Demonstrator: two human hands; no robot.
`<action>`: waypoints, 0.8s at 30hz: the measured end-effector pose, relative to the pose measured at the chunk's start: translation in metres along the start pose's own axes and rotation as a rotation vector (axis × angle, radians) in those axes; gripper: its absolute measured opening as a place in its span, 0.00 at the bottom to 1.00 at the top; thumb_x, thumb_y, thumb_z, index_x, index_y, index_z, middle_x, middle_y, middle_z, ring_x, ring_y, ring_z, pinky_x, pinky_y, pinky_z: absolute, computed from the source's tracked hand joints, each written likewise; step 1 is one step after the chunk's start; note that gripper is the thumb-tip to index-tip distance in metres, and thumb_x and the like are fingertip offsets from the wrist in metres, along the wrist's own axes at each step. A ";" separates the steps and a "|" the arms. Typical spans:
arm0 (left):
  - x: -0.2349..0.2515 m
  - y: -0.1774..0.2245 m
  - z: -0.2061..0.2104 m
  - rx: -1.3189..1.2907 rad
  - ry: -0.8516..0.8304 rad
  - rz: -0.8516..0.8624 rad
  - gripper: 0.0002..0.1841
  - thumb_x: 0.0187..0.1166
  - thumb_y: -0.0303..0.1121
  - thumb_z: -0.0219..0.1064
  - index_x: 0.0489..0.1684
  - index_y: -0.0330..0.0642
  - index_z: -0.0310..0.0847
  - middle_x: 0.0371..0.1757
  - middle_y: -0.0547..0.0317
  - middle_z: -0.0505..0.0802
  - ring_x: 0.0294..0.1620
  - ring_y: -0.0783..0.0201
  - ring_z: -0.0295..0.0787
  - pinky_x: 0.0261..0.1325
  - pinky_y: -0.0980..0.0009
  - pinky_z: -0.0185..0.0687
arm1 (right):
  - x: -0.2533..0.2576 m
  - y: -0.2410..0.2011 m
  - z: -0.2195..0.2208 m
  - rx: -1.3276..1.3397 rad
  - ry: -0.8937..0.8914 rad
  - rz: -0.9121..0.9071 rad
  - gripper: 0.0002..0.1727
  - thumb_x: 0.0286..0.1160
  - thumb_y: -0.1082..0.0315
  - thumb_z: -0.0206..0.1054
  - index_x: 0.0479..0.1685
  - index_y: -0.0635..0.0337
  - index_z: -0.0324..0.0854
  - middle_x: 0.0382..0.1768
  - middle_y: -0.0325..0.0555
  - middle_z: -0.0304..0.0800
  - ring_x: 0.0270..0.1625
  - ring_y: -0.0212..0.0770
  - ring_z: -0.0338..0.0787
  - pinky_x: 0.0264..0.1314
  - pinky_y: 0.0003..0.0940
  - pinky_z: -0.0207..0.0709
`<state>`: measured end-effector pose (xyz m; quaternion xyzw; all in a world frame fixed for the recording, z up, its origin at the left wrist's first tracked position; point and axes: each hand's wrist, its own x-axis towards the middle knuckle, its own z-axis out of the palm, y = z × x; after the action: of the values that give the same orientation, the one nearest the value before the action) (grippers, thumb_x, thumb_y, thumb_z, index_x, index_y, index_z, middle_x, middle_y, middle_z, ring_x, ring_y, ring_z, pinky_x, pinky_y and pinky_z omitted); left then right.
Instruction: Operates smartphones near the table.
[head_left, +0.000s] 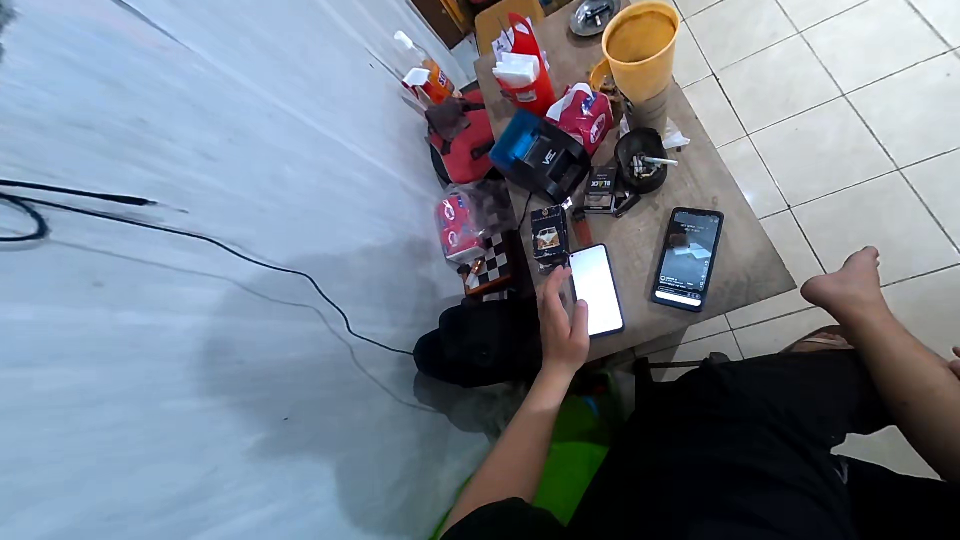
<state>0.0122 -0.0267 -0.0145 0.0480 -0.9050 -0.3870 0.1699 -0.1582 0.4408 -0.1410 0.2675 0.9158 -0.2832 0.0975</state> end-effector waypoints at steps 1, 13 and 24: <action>-0.001 0.000 0.001 -0.007 -0.003 -0.010 0.32 0.86 0.45 0.49 0.91 0.52 0.53 0.87 0.62 0.70 0.89 0.60 0.60 0.87 0.50 0.62 | 0.000 0.001 0.000 0.006 0.003 0.002 0.72 0.26 0.67 0.86 0.87 0.64 0.42 0.75 0.76 0.65 0.75 0.70 0.75 0.63 0.72 0.78; -0.001 -0.005 0.006 0.029 -0.016 -0.049 0.33 0.83 0.46 0.49 0.92 0.53 0.53 0.92 0.62 0.63 0.94 0.59 0.47 0.92 0.50 0.50 | 0.000 0.005 0.001 0.007 -0.003 -0.011 0.63 0.24 0.66 0.85 0.79 0.63 0.55 0.70 0.71 0.72 0.71 0.68 0.79 0.59 0.70 0.80; -0.003 0.003 0.007 0.090 -0.022 -0.128 0.38 0.84 0.52 0.50 0.95 0.52 0.46 0.94 0.61 0.58 0.94 0.59 0.46 0.92 0.49 0.49 | -0.009 -0.001 -0.003 0.102 -0.018 -0.032 0.64 0.27 0.69 0.84 0.82 0.58 0.52 0.66 0.67 0.78 0.66 0.64 0.83 0.54 0.69 0.82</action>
<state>0.0128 -0.0189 -0.0178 0.1090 -0.9185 -0.3562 0.1327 -0.1513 0.4377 -0.1353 0.2549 0.9034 -0.3335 0.0875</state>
